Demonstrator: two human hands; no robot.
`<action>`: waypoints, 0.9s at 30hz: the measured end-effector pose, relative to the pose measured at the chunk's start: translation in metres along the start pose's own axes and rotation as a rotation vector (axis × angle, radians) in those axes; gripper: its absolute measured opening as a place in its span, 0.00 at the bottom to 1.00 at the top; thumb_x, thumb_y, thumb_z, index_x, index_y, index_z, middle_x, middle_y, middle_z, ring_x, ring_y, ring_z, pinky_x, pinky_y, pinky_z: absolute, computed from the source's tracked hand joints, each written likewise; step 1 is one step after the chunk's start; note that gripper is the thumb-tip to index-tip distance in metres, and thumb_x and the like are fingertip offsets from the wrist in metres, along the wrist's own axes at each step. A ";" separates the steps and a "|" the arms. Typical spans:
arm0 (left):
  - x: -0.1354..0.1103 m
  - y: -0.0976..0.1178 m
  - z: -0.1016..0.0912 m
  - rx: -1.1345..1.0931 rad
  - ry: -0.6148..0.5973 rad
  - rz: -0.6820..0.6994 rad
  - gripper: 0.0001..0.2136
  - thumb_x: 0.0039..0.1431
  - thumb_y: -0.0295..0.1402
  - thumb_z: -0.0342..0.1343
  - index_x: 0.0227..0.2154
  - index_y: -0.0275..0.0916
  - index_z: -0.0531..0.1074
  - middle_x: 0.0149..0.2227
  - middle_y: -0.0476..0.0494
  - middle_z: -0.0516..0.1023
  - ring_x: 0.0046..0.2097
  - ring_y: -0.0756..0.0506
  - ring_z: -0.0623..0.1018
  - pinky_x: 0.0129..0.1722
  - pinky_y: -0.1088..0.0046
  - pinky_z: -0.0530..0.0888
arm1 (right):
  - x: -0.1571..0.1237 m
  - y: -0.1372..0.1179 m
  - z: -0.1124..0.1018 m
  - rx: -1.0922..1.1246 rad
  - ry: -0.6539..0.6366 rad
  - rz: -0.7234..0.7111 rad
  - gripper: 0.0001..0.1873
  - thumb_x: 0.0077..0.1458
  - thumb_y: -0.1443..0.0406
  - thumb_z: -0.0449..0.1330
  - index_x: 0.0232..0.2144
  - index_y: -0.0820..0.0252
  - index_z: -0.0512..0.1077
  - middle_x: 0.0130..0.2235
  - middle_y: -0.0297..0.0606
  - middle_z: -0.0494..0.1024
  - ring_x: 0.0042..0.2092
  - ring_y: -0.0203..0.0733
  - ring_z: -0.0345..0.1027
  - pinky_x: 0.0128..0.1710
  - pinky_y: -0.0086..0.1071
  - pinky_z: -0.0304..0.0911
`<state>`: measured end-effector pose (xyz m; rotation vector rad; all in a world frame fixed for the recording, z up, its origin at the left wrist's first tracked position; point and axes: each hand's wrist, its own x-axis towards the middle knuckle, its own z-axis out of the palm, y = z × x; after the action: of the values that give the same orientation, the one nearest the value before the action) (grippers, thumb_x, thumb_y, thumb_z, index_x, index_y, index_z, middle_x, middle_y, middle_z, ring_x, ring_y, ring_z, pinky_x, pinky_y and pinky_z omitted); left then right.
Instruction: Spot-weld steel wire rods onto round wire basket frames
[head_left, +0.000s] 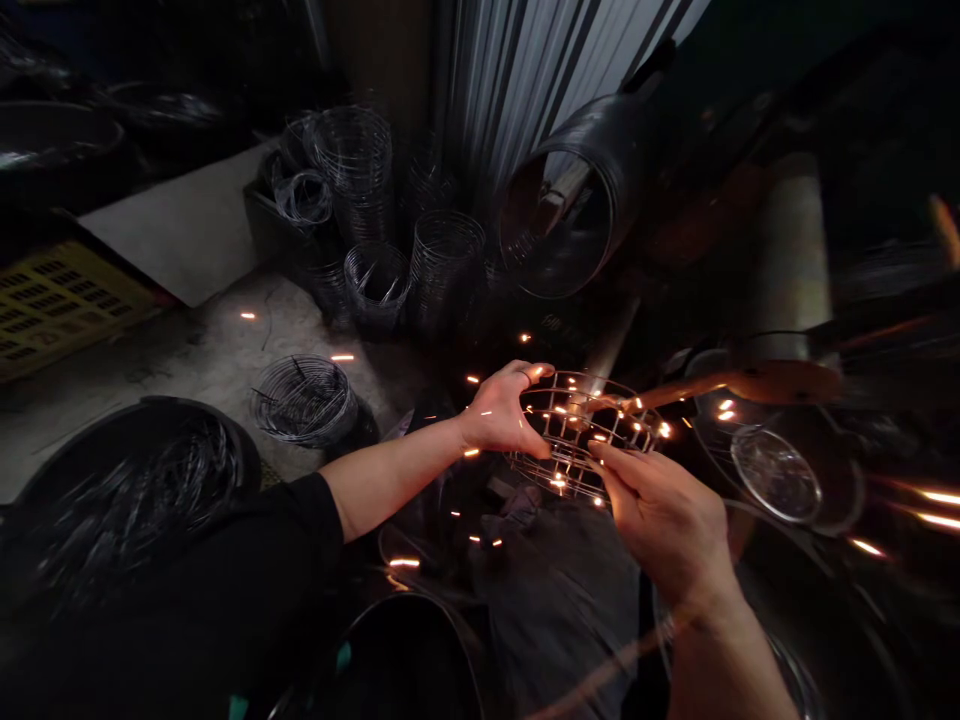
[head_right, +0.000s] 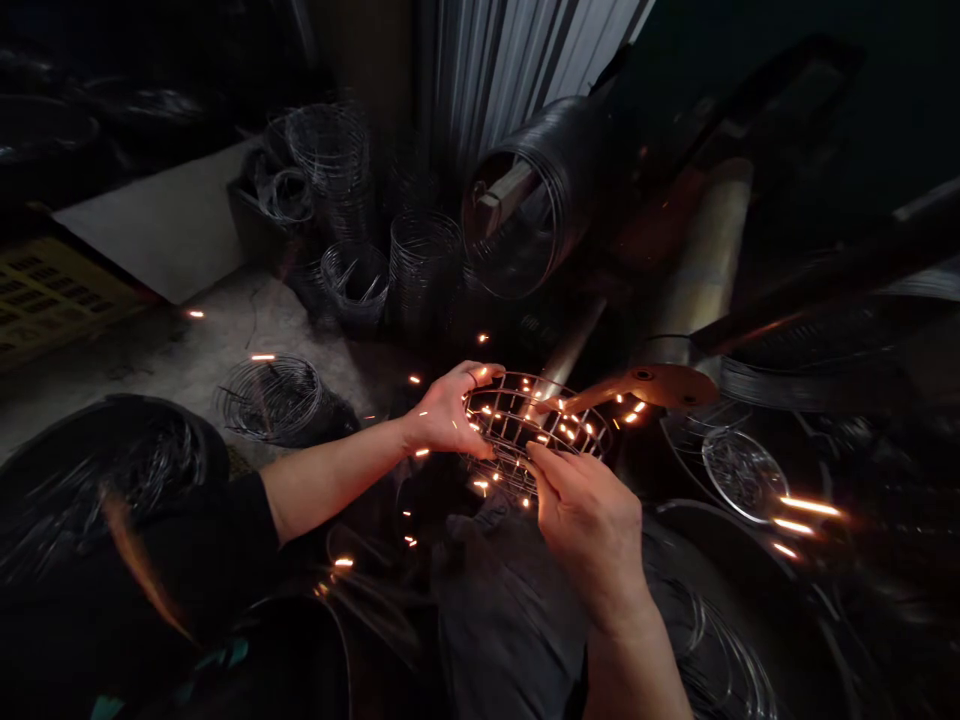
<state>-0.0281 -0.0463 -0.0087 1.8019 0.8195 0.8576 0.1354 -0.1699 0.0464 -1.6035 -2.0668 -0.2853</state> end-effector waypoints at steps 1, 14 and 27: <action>0.001 -0.001 0.000 -0.011 -0.006 0.006 0.45 0.22 0.34 0.71 0.53 0.36 0.66 0.52 0.39 0.68 0.50 0.39 0.73 0.54 0.62 0.71 | 0.000 0.000 0.000 0.003 0.000 0.003 0.11 0.60 0.65 0.55 0.36 0.62 0.78 0.32 0.39 0.80 0.32 0.41 0.73 0.33 0.32 0.66; 0.029 0.002 0.000 0.061 -0.019 -0.072 0.46 0.22 0.34 0.71 0.54 0.33 0.67 0.50 0.40 0.69 0.48 0.40 0.74 0.50 0.65 0.72 | 0.007 0.018 0.001 0.048 0.063 0.161 0.15 0.60 0.61 0.57 0.43 0.62 0.77 0.37 0.42 0.80 0.36 0.44 0.74 0.37 0.34 0.69; 0.037 -0.032 0.001 -0.112 -0.041 -0.037 0.60 0.19 0.39 0.74 0.63 0.39 0.53 0.65 0.35 0.52 0.64 0.35 0.58 0.64 0.60 0.57 | -0.091 -0.031 -0.015 1.049 -0.413 1.037 0.27 0.40 0.59 0.71 0.46 0.54 0.77 0.38 0.41 0.80 0.37 0.48 0.75 0.35 0.35 0.72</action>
<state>-0.0130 -0.0059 -0.0312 1.6965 0.7612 0.8236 0.1260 -0.2627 0.0174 -1.7496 -0.9453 1.3185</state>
